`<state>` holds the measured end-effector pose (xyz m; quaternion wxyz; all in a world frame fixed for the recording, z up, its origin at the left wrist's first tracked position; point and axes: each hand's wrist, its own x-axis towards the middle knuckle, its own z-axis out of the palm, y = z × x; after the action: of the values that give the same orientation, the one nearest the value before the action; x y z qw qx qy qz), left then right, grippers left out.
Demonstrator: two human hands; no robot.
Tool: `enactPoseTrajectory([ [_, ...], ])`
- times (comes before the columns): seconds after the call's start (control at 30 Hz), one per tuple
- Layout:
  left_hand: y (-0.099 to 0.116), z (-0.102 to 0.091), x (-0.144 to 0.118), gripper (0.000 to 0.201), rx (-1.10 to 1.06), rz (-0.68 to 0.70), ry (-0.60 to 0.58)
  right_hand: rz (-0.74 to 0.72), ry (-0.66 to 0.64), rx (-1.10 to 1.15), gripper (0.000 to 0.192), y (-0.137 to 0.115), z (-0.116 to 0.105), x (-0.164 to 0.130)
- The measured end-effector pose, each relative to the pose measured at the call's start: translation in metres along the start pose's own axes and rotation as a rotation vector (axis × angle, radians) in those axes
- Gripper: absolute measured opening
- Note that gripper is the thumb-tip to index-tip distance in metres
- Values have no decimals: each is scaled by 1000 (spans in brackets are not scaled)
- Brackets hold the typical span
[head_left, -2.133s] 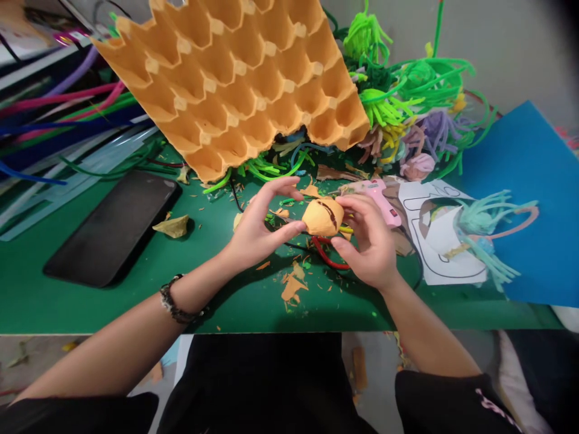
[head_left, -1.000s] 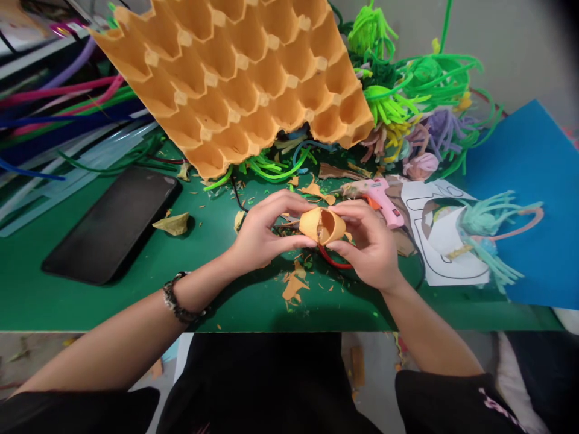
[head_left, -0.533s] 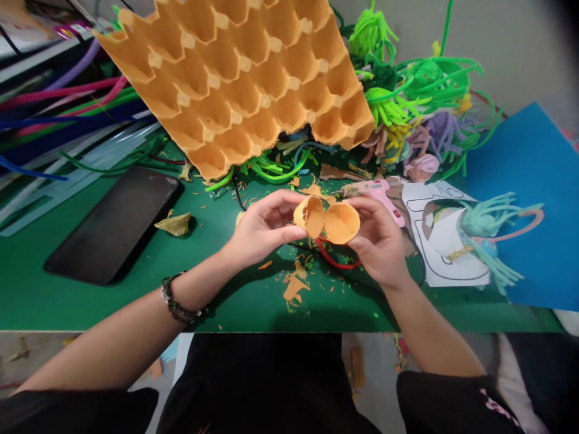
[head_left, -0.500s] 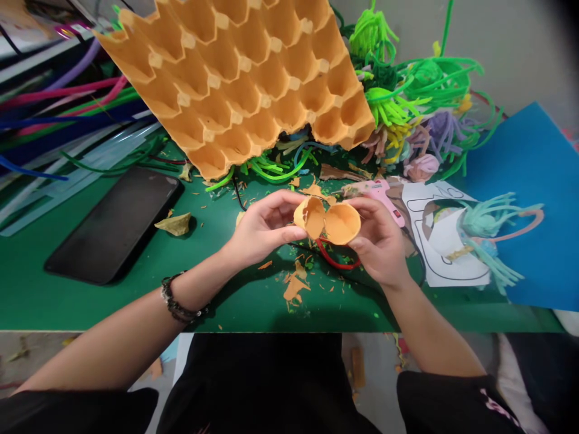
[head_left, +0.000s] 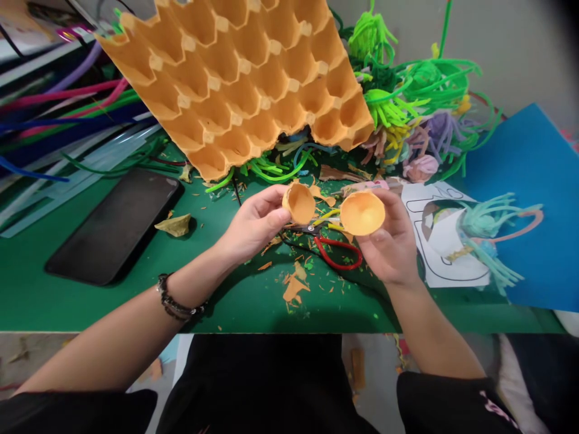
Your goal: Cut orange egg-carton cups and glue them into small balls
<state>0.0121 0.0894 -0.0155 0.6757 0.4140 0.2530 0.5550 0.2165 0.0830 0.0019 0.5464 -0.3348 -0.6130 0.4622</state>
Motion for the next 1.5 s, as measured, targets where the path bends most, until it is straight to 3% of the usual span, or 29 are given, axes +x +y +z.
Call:
enactPoseTrajectory([
  [0.13,0,-4,4,39,-2,36,54,-11,23,-31,42,-5,-1,2],
  [0.27,0,-9,9,37,-47,120,145,-26,79,-59,21,-10,0,2],
  [0.53,-9,-10,5,37,232,151,74,137,107,-176,23,-1,11,-3],
  [0.63,-8,-13,4,41,276,185,90,210,39,-149,32,3,10,-5],
  [0.8,-4,-8,4,40,236,185,95,258,-225,-87,73,7,16,-12],
  [0.9,-4,-2,3,39,169,160,64,247,-245,-33,84,10,25,-15],
  [1.17,-7,-1,2,33,100,117,54,216,-91,-54,46,5,33,-15],
  [1.33,-7,-1,2,36,117,84,67,191,-128,-147,48,2,25,-15],
  [1.5,-5,0,3,31,73,108,66,73,-108,-217,44,1,16,-13],
])
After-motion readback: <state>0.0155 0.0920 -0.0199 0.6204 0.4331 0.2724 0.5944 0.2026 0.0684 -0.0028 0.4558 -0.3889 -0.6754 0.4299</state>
